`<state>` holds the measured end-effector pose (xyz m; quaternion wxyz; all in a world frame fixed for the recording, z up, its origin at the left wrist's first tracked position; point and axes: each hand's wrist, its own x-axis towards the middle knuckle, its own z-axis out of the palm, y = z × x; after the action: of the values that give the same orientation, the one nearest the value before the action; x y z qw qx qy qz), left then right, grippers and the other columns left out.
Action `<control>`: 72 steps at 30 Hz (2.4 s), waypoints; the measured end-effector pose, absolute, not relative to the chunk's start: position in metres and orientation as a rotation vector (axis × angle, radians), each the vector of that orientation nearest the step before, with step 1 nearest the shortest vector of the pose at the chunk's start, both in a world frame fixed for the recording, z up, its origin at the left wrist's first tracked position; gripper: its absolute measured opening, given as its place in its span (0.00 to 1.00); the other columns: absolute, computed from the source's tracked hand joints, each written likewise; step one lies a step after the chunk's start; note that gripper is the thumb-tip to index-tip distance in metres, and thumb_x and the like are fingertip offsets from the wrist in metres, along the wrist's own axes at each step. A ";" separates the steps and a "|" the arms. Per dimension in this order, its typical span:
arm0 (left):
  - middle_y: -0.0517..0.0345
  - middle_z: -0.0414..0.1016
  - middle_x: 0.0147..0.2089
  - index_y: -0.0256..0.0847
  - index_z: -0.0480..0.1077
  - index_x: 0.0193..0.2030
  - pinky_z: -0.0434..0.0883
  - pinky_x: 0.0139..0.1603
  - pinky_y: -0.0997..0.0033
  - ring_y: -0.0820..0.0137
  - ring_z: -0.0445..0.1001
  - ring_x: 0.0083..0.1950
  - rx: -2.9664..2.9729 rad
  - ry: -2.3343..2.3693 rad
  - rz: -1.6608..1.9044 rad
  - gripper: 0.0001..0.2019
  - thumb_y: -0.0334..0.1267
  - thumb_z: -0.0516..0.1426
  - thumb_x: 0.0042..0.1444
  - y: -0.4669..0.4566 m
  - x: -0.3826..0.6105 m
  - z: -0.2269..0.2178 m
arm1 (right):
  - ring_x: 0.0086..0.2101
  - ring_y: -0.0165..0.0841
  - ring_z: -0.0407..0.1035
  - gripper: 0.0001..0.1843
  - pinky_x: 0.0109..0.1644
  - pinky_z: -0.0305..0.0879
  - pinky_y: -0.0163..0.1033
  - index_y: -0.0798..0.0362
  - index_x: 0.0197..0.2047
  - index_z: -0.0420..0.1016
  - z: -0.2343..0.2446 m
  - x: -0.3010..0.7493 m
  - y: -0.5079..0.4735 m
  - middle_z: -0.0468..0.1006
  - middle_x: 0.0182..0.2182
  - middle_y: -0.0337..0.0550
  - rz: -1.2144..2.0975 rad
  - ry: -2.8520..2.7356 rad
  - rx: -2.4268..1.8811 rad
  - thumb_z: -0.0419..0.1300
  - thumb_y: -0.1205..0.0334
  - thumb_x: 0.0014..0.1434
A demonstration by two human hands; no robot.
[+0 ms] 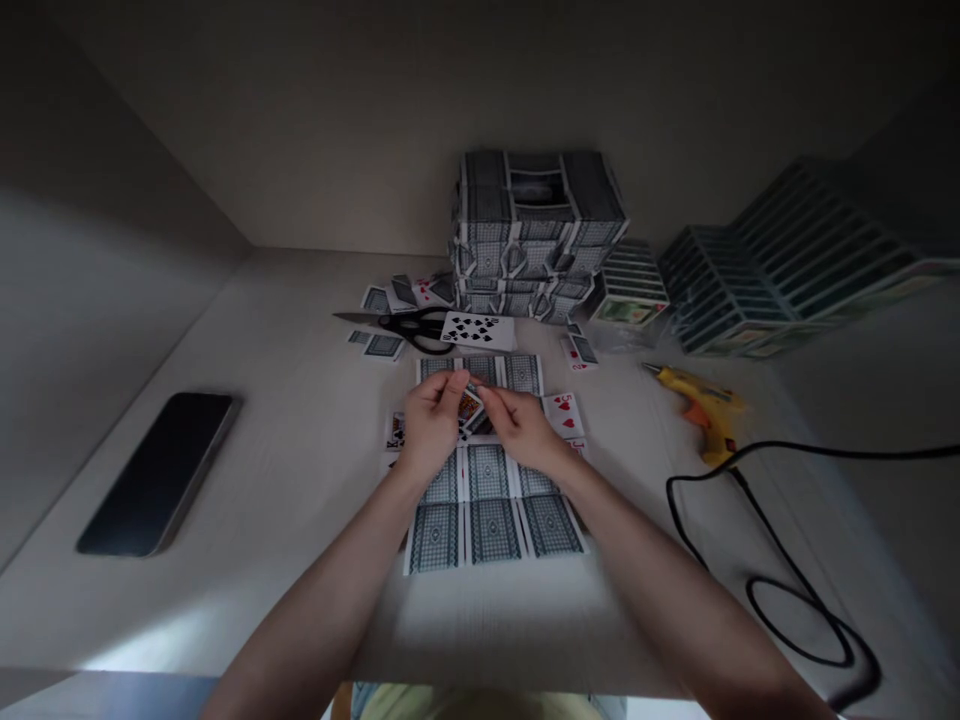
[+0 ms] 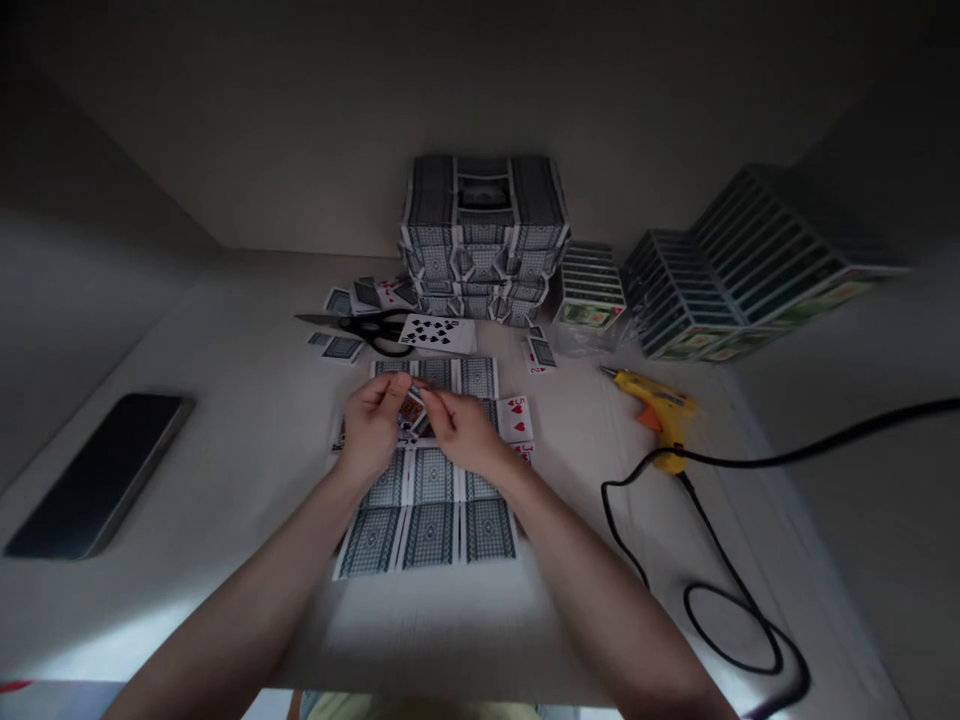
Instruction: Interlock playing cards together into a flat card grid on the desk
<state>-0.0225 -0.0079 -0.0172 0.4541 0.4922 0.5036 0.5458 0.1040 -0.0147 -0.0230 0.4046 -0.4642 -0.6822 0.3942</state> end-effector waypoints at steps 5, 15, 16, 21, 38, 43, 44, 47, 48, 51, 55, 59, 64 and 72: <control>0.58 0.76 0.29 0.37 0.74 0.30 0.67 0.36 0.73 0.71 0.72 0.33 1.319 1.346 1.322 0.15 0.48 0.55 0.55 -0.010 -0.023 -0.013 | 0.21 0.26 0.53 0.19 0.25 0.50 0.32 0.52 0.22 0.58 -0.020 0.107 -0.013 0.57 0.18 0.33 1.152 -1.702 -1.143 0.46 0.52 0.62; 0.58 0.74 0.27 0.39 0.73 0.29 0.65 0.32 0.74 0.72 0.70 0.30 1.545 1.492 1.380 0.14 0.45 0.52 0.58 -0.016 -0.023 -0.012 | 0.21 0.26 0.50 0.23 0.23 0.49 0.32 0.50 0.19 0.51 -0.010 0.110 -0.012 0.52 0.17 0.33 1.273 -1.704 -1.128 0.46 0.46 0.60; 0.58 0.74 0.26 0.39 0.72 0.28 0.64 0.32 0.74 0.72 0.70 0.29 1.577 1.509 1.393 0.14 0.45 0.52 0.58 -0.017 -0.024 -0.012 | 0.20 0.26 0.50 0.24 0.23 0.49 0.32 0.50 0.18 0.51 -0.010 0.110 -0.012 0.52 0.17 0.33 1.287 -1.695 -1.129 0.46 0.46 0.60; 0.60 0.70 0.23 0.39 0.69 0.24 0.61 0.30 0.74 0.74 0.66 0.26 1.725 1.566 1.421 0.15 0.43 0.52 0.58 -0.020 -0.025 -0.011 | 0.19 0.25 0.50 0.25 0.22 0.48 0.32 0.51 0.17 0.52 -0.009 0.110 -0.013 0.52 0.15 0.32 1.345 -1.628 -1.100 0.48 0.45 0.59; 0.58 0.68 0.24 0.41 0.63 0.25 0.62 0.31 0.72 0.72 0.67 0.29 2.218 1.513 1.501 0.12 0.36 0.50 0.59 -0.018 -0.031 -0.017 | 0.20 0.29 0.68 0.25 0.22 0.62 0.32 0.53 0.18 0.64 -0.009 0.106 -0.015 0.68 0.15 0.35 1.532 -1.444 -1.109 0.52 0.42 0.55; 0.58 0.69 0.25 0.41 0.65 0.27 0.63 0.32 0.72 0.71 0.68 0.30 2.275 1.467 1.423 0.09 0.38 0.52 0.58 -0.014 -0.033 -0.017 | 0.22 0.31 0.72 0.24 0.27 0.69 0.36 0.54 0.22 0.69 -0.014 0.105 -0.015 0.74 0.18 0.37 1.596 -1.372 -1.094 0.54 0.41 0.53; 0.58 0.69 0.25 0.41 0.64 0.27 0.62 0.32 0.72 0.71 0.67 0.30 2.280 1.476 1.414 0.10 0.38 0.52 0.58 -0.014 -0.033 -0.017 | 0.22 0.31 0.72 0.24 0.27 0.70 0.36 0.53 0.22 0.69 -0.014 0.105 -0.015 0.74 0.18 0.37 1.586 -1.373 -1.094 0.54 0.41 0.53; 0.58 0.67 0.24 0.41 0.63 0.25 0.60 0.31 0.72 0.71 0.67 0.29 2.274 1.522 1.411 0.11 0.38 0.52 0.58 -0.013 -0.032 -0.019 | 0.23 0.31 0.73 0.23 0.28 0.70 0.36 0.53 0.22 0.68 -0.015 0.105 -0.015 0.73 0.18 0.36 1.550 -1.379 -1.092 0.54 0.41 0.54; 0.59 0.67 0.24 0.41 0.62 0.25 0.60 0.31 0.72 0.71 0.66 0.29 2.264 1.539 1.415 0.11 0.38 0.52 0.58 -0.013 -0.031 -0.019 | 0.23 0.31 0.72 0.24 0.27 0.70 0.36 0.53 0.22 0.68 -0.015 0.104 -0.016 0.73 0.18 0.36 1.529 -1.382 -1.096 0.53 0.41 0.54; 0.59 0.66 0.24 0.41 0.63 0.26 0.59 0.30 0.72 0.72 0.66 0.28 2.220 1.575 1.417 0.10 0.38 0.52 0.58 -0.013 -0.030 -0.022 | 0.21 0.31 0.71 0.25 0.26 0.70 0.36 0.53 0.23 0.69 -0.015 0.103 -0.017 0.74 0.18 0.37 1.456 -1.394 -1.126 0.52 0.39 0.54; 0.59 0.68 0.26 0.41 0.65 0.28 0.61 0.32 0.73 0.71 0.68 0.30 2.097 1.570 1.394 0.10 0.39 0.51 0.60 -0.013 -0.028 -0.022 | 0.20 0.31 0.72 0.24 0.24 0.68 0.34 0.53 0.27 0.68 -0.016 0.102 -0.020 0.74 0.18 0.36 1.425 -1.412 -1.145 0.50 0.39 0.56; 0.56 0.72 0.31 0.41 0.69 0.33 0.65 0.37 0.72 0.71 0.70 0.35 1.997 1.504 1.421 0.11 0.39 0.48 0.62 -0.014 -0.028 -0.016 | 0.18 0.28 0.68 0.20 0.22 0.63 0.32 0.51 0.27 0.65 -0.018 0.102 -0.021 0.70 0.15 0.34 1.225 -1.556 -1.174 0.47 0.46 0.62; 0.56 0.75 0.35 0.41 0.71 0.37 0.68 0.42 0.70 0.70 0.72 0.39 2.002 1.387 1.458 0.10 0.37 0.49 0.61 -0.014 -0.029 -0.011 | 0.24 0.31 0.70 0.15 0.30 0.64 0.34 0.51 0.32 0.69 -0.021 0.102 -0.022 0.74 0.22 0.39 0.716 -1.712 -1.263 0.46 0.56 0.64; 0.55 0.76 0.41 0.41 0.73 0.43 0.70 0.47 0.68 0.70 0.73 0.45 2.162 1.254 1.477 0.10 0.32 0.52 0.59 -0.012 -0.032 -0.013 | 0.34 0.33 0.73 0.14 0.40 0.68 0.37 0.52 0.40 0.73 -0.022 0.104 -0.018 0.79 0.34 0.44 0.489 -1.640 -1.236 0.46 0.62 0.63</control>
<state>-0.0316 -0.0116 -0.0135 0.1189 0.7394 0.4290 0.5050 0.1041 -0.0182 -0.0224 0.4927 -0.5095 -0.6760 0.2017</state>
